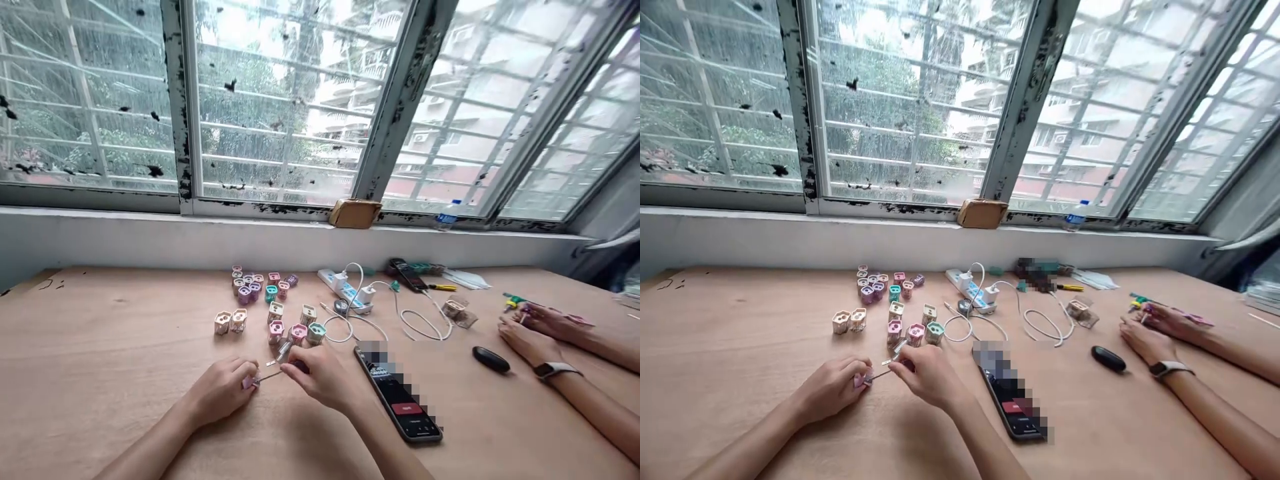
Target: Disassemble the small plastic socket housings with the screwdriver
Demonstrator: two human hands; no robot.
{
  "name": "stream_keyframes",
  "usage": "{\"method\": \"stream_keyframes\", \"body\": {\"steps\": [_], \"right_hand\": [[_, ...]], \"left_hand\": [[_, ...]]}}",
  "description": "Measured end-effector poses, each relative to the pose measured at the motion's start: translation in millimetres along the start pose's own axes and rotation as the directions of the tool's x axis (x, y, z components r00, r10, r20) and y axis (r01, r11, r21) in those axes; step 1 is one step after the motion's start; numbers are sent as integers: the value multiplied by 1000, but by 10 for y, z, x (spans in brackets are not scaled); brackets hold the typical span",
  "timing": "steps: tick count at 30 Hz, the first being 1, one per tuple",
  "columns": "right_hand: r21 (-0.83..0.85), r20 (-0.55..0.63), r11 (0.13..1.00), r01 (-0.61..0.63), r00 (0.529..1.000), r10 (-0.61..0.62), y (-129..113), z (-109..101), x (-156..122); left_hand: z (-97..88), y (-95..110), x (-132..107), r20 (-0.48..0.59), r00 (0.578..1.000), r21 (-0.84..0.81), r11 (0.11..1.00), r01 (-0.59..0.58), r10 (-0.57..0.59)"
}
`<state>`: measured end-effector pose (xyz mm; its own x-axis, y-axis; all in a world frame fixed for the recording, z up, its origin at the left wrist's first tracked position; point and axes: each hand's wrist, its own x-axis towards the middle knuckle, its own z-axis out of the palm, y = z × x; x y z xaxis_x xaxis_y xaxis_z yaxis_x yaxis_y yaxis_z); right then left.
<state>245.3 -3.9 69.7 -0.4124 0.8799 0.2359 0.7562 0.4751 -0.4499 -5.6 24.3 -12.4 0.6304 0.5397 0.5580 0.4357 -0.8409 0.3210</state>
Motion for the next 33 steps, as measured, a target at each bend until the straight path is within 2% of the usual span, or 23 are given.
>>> {"method": "stream_keyframes", "body": {"steps": [3,7,8,11,13,17,20,23,28,30,33], "right_hand": [[-68,66,997,-24,997,28,-143,-101,-15],[-160,41,984,-84,995,91,-206,-70,-41],[-142,19,986,-86,996,90,-190,-30,-47],[47,-38,999,-17,999,18,-112,109,-63],[97,-61,995,8,998,-2,-80,188,-76],[74,-164,995,-67,983,78,-102,303,-131],[190,-195,981,-30,978,68,-125,380,-217],[328,-206,944,-10,975,82,-110,465,-329],[484,-229,868,-110,941,247,-21,623,-493],[574,-236,808,-134,918,320,36,691,-544],[743,-251,660,-115,865,434,156,779,-613]], "left_hand": [[26,-26,-14,11,1000,-12,1000,9,-9],[49,-55,-16,8,1000,11,1000,19,-19],[49,-56,-14,6,1000,15,1000,18,-18],[41,-52,-8,-1,1000,24,1000,6,-6],[35,-52,-14,-2,1000,34,999,-3,3],[39,-72,-60,7,1000,56,998,-5,5],[58,-79,-113,22,1000,58,998,-2,1],[90,-66,-154,42,999,37,999,5,-6],[139,-37,-155,69,997,18,999,34,-35],[145,-29,-146,77,996,13,999,47,-48],[147,-22,-142,70,995,-1,998,70,-69]]}}
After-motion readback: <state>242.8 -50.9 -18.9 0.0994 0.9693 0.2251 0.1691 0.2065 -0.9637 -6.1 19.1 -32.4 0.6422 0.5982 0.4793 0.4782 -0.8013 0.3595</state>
